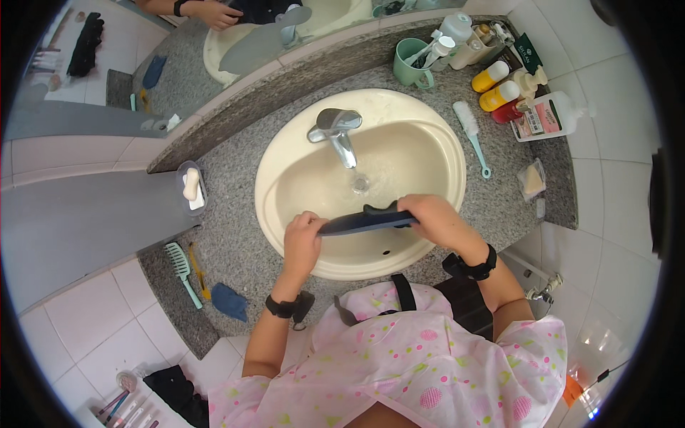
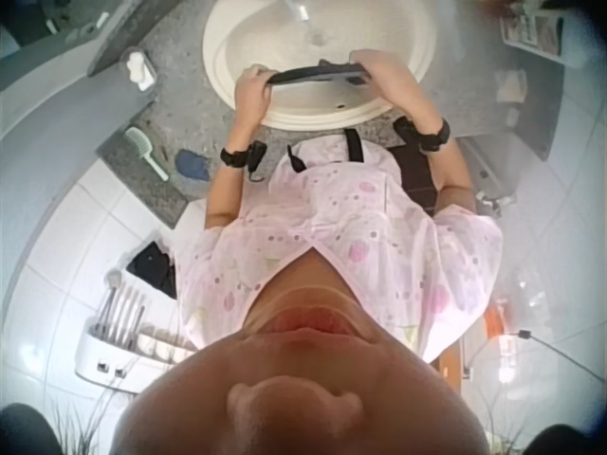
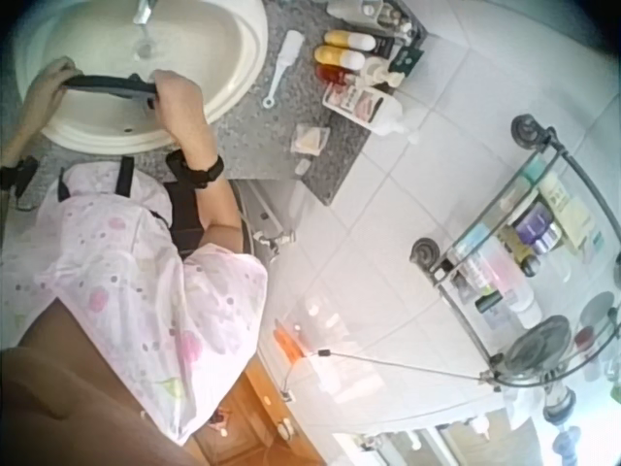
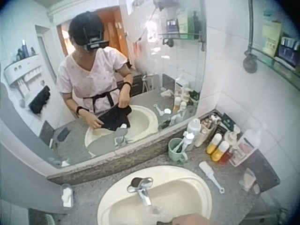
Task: The person washes a dark cloth in a sink and then wipes a bathroom mirror with the cloth several times before moving to a desk and picking up a notebook.
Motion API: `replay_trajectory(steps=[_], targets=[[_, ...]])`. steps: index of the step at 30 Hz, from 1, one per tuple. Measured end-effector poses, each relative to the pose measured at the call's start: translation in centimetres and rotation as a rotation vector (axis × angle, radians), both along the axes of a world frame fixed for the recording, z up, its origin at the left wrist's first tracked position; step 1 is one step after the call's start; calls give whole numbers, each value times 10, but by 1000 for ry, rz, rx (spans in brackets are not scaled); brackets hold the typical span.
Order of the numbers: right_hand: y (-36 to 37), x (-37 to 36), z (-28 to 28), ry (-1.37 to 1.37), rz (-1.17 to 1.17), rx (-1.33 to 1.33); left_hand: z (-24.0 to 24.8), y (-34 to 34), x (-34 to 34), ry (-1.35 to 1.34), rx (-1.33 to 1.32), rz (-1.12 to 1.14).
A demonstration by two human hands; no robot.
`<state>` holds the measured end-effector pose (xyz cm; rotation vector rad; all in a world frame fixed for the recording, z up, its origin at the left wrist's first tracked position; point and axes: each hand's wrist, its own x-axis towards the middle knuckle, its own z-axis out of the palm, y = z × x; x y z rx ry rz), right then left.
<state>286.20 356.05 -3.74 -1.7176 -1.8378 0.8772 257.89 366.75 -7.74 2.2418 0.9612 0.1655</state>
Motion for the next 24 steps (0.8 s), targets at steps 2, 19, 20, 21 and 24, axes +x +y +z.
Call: replay_trajectory(steps=[2, 19, 20, 21, 24], targets=[[5, 6, 19, -38, -64, 22, 24, 2, 4, -75, 215, 76], [39, -28, -133, -534, 86, -200, -105, 12, 17, 560, -70, -114], [43, -39, -151, -534, 94, -200, -120, 9, 22, 556, -27, -167], [43, -48, -170, -554, 118, -301, -130, 6, 30, 546, 17, -226], [47, -53, -191, -620, 209, -463, -143, -3, 50, 571, -55, -293]])
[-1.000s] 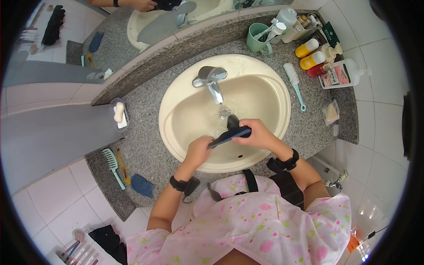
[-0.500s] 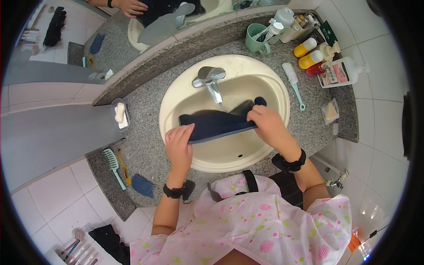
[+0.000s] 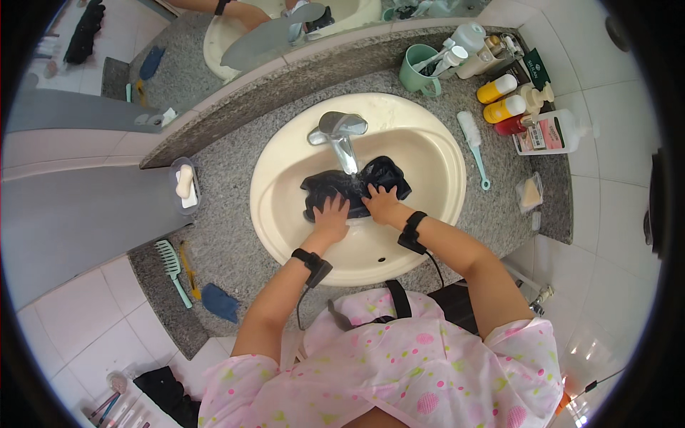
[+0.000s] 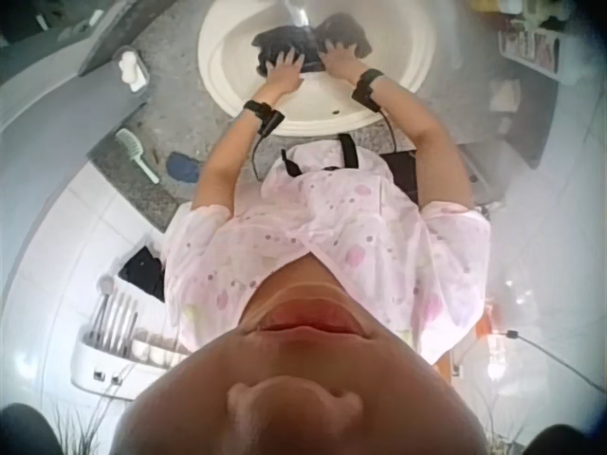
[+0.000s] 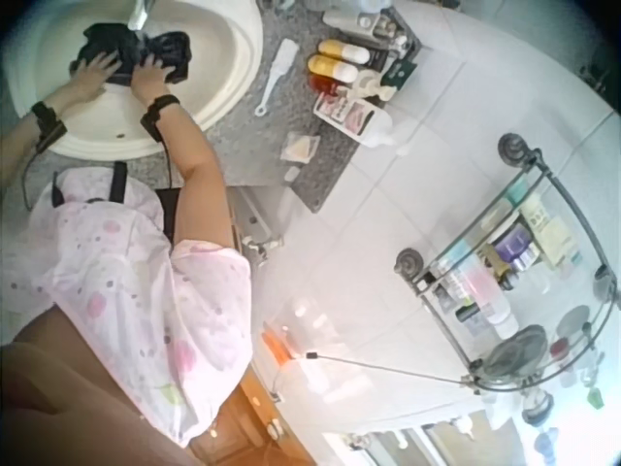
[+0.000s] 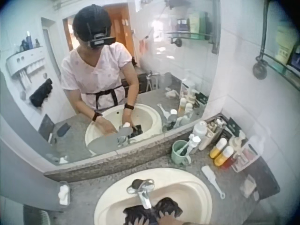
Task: The person washes a dark cloth in a sink and then wipes a bathroom mirror with the cloth several times before moving to a desk and picking up a notebook.
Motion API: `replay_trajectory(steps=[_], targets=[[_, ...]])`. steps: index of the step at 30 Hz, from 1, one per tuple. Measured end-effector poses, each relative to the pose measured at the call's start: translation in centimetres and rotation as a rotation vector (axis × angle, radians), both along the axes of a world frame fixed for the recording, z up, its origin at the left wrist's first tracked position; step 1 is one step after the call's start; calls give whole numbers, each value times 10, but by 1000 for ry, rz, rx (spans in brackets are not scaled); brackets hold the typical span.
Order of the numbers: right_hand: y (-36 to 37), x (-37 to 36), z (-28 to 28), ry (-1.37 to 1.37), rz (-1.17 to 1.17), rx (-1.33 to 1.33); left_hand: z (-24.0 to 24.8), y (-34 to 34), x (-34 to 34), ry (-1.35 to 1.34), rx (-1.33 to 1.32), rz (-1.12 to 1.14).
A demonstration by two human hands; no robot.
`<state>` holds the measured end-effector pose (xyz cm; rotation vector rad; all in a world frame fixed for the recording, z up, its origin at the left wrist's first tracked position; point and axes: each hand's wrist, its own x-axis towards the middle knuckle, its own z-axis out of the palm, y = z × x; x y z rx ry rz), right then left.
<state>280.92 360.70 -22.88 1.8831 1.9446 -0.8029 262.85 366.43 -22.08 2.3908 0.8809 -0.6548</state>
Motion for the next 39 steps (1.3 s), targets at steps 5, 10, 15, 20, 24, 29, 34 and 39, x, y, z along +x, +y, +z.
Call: replay_trajectory(steps=[5, 10, 15, 20, 24, 29, 34, 39], targets=[[14, 12, -27, -63, -148, 143, -38, 0, -8, -67, 313, 49], [12, -2, -24, -72, 2, -131, -30, 6, 9, 22, 219, 88], [10, 1, -34, -224, -55, 84, -30, 11, 12, -105, 431, 145], [27, 6, -25, -208, -108, -16, -38, 19, 9, 20, 290, 141], [22, 3, -30, -220, -51, 15, -44, 17, 7, 80, 216, 212], [25, -11, -17, -86, -49, 226, -44, 0, -4, 65, 419, 70], [13, -20, -7, 477, -34, 148, 2, 6, 3, -219, 113, 148], [21, -8, -16, 559, -197, 273, 69, 12, 15, -411, 80, 204]])
